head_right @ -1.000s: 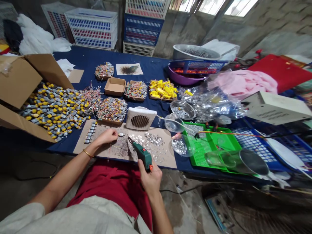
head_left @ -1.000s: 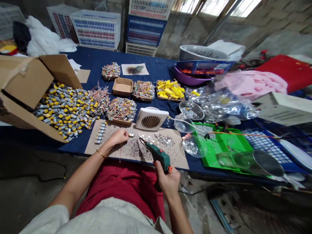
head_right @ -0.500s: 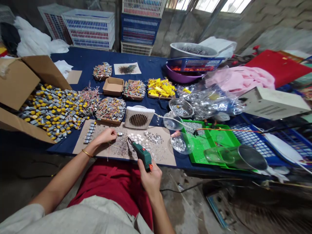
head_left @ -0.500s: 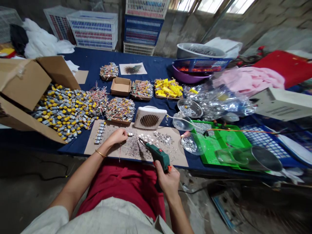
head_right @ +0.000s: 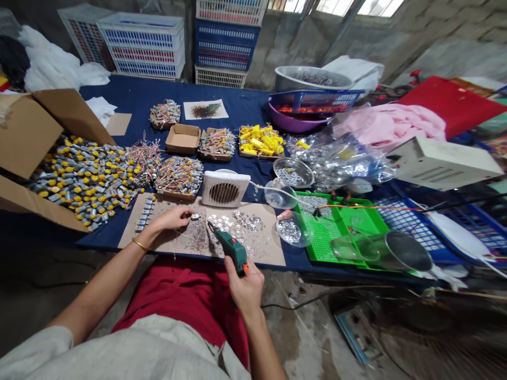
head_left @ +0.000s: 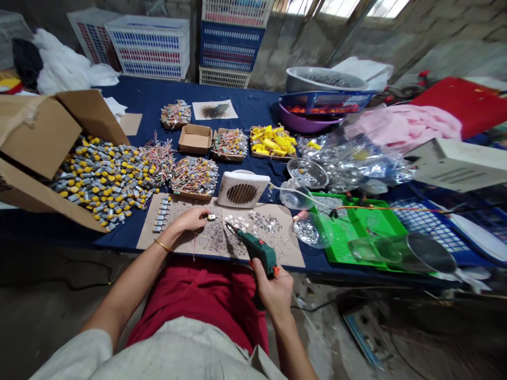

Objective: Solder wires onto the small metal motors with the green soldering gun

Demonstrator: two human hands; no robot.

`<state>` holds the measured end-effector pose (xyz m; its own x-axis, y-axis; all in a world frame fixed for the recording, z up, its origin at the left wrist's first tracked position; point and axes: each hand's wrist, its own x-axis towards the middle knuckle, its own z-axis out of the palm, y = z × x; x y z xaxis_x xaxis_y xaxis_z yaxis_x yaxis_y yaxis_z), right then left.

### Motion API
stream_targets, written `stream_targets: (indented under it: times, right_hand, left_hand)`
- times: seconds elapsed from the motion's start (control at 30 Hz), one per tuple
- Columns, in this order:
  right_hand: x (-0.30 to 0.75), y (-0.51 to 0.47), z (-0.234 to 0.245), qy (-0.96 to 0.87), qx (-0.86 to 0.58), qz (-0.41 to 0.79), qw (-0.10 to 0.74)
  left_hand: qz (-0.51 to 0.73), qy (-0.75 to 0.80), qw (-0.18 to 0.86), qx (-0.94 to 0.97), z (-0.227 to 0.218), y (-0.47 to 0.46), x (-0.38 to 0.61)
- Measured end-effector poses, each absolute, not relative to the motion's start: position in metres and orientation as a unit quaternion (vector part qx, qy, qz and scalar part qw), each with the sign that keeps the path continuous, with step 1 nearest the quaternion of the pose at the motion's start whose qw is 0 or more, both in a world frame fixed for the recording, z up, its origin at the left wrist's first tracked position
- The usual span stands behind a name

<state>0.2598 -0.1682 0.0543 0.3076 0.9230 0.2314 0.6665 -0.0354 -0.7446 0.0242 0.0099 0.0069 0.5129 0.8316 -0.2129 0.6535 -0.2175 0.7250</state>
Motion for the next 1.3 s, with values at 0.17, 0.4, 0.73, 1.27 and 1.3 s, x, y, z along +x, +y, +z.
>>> stream_targets:
  times: [0.17,0.4,0.73,1.27,1.3]
  right_hand:
    - [0.261,-0.174,0.059,-0.565,-0.701,0.15,0.409]
    - [0.264,-0.186,0.061,-0.568,-0.693,0.151,0.418]
    - [0.262,-0.197,0.06,-0.517,-0.712,0.194,0.434]
    - [0.266,-0.202,0.065,-0.453,-0.726,0.291,0.427]
    - [0.267,-0.202,0.065,-0.434,-0.728,0.315,0.427]
  left_hand:
    - [0.076,0.484,0.41,0.77,0.014,-0.006,0.025]
    - [0.056,0.489,0.414,0.766,0.023,-0.036,0.011]
    - [0.072,0.52,0.26,0.811,0.01,-0.082,0.02]
    - [0.184,0.558,0.386,0.711,0.01,-0.079,0.014]
    - [0.193,0.566,0.397,0.696,0.007,-0.078,0.014]
